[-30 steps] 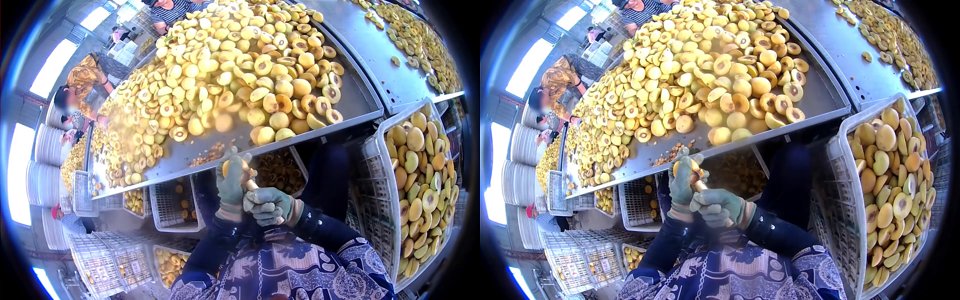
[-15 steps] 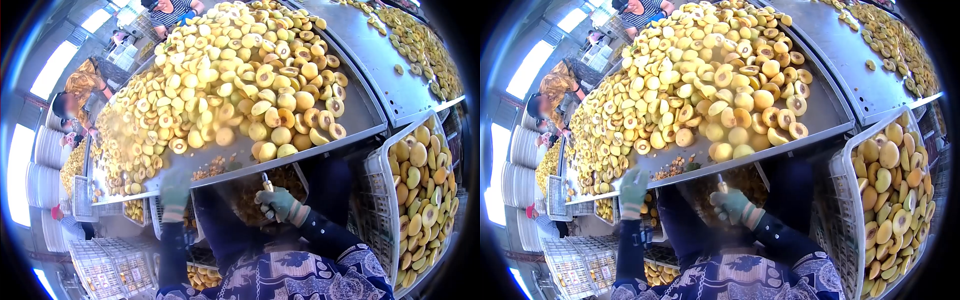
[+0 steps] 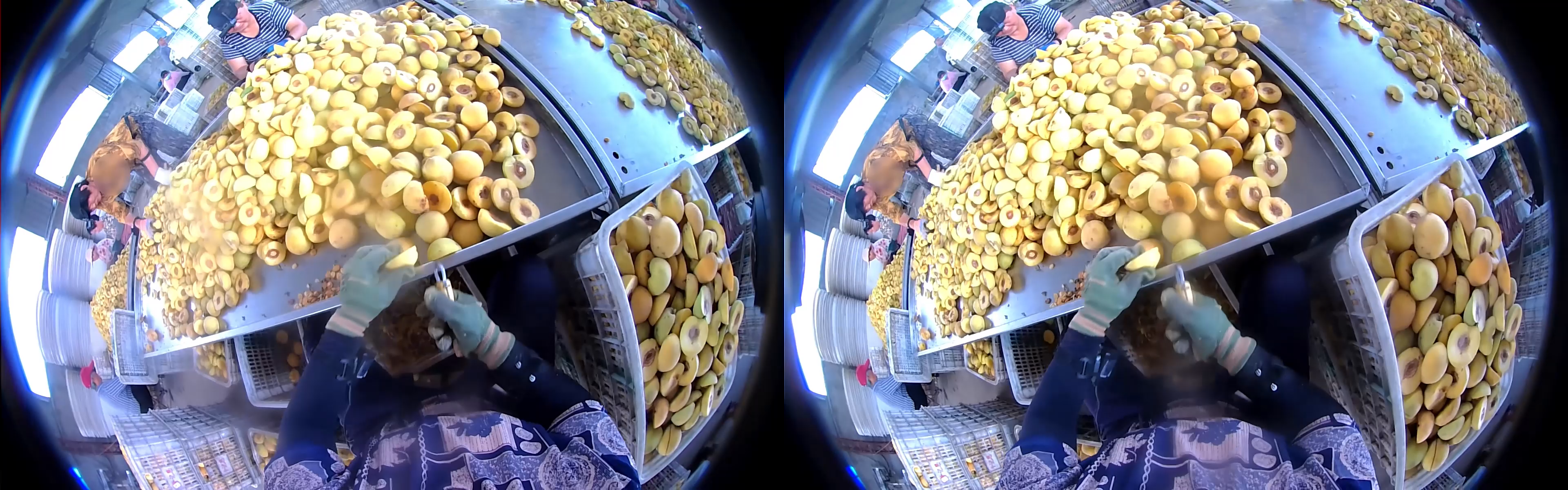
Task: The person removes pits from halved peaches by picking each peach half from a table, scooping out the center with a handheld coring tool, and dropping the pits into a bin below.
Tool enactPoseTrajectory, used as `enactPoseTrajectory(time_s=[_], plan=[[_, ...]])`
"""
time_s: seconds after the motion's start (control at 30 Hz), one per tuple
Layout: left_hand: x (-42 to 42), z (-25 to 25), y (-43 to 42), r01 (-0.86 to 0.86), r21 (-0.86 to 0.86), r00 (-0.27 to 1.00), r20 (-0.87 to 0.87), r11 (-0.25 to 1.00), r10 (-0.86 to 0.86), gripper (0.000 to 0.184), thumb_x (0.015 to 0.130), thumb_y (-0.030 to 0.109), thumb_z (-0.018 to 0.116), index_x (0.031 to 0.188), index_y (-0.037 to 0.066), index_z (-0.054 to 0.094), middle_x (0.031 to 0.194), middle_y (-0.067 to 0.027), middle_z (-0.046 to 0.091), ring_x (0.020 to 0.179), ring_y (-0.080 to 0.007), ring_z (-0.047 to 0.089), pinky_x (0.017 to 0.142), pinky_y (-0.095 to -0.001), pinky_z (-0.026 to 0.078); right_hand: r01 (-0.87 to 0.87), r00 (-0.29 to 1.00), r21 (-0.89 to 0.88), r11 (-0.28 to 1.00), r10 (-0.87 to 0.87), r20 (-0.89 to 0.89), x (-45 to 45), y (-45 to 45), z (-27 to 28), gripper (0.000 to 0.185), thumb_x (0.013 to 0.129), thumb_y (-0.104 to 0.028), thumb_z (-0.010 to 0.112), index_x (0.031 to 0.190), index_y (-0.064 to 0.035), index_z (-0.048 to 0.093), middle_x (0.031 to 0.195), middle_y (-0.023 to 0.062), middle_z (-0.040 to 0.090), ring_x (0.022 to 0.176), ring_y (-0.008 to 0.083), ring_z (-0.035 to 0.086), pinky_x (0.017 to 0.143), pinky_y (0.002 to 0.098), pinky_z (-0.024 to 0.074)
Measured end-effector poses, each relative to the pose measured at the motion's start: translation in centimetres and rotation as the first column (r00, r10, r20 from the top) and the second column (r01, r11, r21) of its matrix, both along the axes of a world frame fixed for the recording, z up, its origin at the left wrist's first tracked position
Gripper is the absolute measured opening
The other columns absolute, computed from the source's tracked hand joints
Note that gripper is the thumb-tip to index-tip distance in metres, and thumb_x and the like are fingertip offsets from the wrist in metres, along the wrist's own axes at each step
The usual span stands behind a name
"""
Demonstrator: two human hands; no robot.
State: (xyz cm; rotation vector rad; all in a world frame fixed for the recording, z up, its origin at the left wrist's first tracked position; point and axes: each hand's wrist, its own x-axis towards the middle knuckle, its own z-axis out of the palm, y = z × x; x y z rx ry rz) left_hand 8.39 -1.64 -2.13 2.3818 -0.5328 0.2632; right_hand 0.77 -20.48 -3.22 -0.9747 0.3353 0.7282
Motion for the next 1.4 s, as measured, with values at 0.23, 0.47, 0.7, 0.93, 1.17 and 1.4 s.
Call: enactPoseTrajectory(time_s=[0.23,0.47,0.7,0.93,1.17,1.4], plan=[[-5.2,1.6,0.4,0.321,-0.213,0.946,0.113,0.923,-0.303,0.051,0.074,-0.006,0.065,0.123,0.007,0.058,0.125,-0.0194,0.058,0.118,-0.0310,0.056,0.102,-0.0390,0.041,0.080,0.987,0.259,0.962,-0.113,0.115,1.2,1.4,0.4,0.036,0.094,-0.033,0.058,0.114,-0.0023,0.057,0.091,0.0089,0.064,0.059,0.0123,0.061,0.042,0.0202,0.0432],[-8.4,1.9,-2.0,-0.277,-0.700,0.899,-0.430,0.658,-0.079,0.049,0.102,0.033,0.037,0.129,-0.006,0.049,0.121,-0.0123,0.058,0.108,-0.0205,0.058,0.094,-0.0310,0.046,0.052,0.908,0.003,0.999,-0.049,0.415,-0.2,3.2,0.4,0.035,0.089,-0.031,0.067,0.113,-0.0056,0.062,0.092,0.0034,0.067,0.073,0.0088,0.062,0.062,0.0228,0.0500],[-8.7,1.7,-2.2,-0.402,-0.831,0.887,-0.458,0.385,-0.061,0.050,0.103,0.035,0.034,0.130,-0.005,0.047,0.113,-0.0144,0.060,0.105,-0.0255,0.060,0.092,-0.0339,0.049,0.170,0.651,-0.483,0.859,0.270,0.709,-3.0,3.2,-0.2,0.033,0.088,-0.035,0.062,0.101,-0.0054,0.059,0.086,0.0198,0.066,0.082,0.0357,0.065,0.072,0.0415,0.0504],[-9.6,2.3,-3.4,-0.331,-0.879,0.929,-0.367,0.343,-0.046,0.046,0.101,0.031,0.045,0.133,-0.002,0.045,0.131,-0.0112,0.051,0.117,-0.0266,0.054,0.094,-0.0366,0.049,0.185,0.638,-0.566,0.804,0.339,0.691,-3.4,3.4,0.9,0.034,0.088,-0.035,0.060,0.106,-0.0062,0.056,0.086,0.0209,0.065,0.081,0.0391,0.063,0.074,0.0437,0.0493],[-9.5,2.5,-2.4,-0.510,-0.791,0.820,-0.565,0.338,-0.084,0.044,0.101,0.033,0.043,0.122,-0.004,0.053,0.120,-0.0128,0.058,0.103,-0.0263,0.062,0.079,-0.0371,0.057,-0.101,0.616,-0.646,0.757,0.558,0.557,-2.8,2.6,0.5,0.040,0.091,-0.040,0.058,0.117,-0.0093,0.056,0.089,0.0132,0.067,0.085,0.0291,0.066,0.078,0.0362,0.0500],[-9.2,1.6,-1.2,-0.505,-0.739,0.787,-0.606,0.445,-0.113,0.039,0.100,0.030,0.047,0.115,-0.004,0.058,0.115,-0.0136,0.062,0.098,-0.0268,0.064,0.072,-0.0368,0.059,-0.396,0.763,-0.455,0.797,0.562,0.319,-2.4,1.6,3.1,0.036,0.092,-0.041,0.059,0.110,-0.0105,0.060,0.080,0.0046,0.067,0.066,0.0166,0.063,0.062,0.0307,0.0515]])
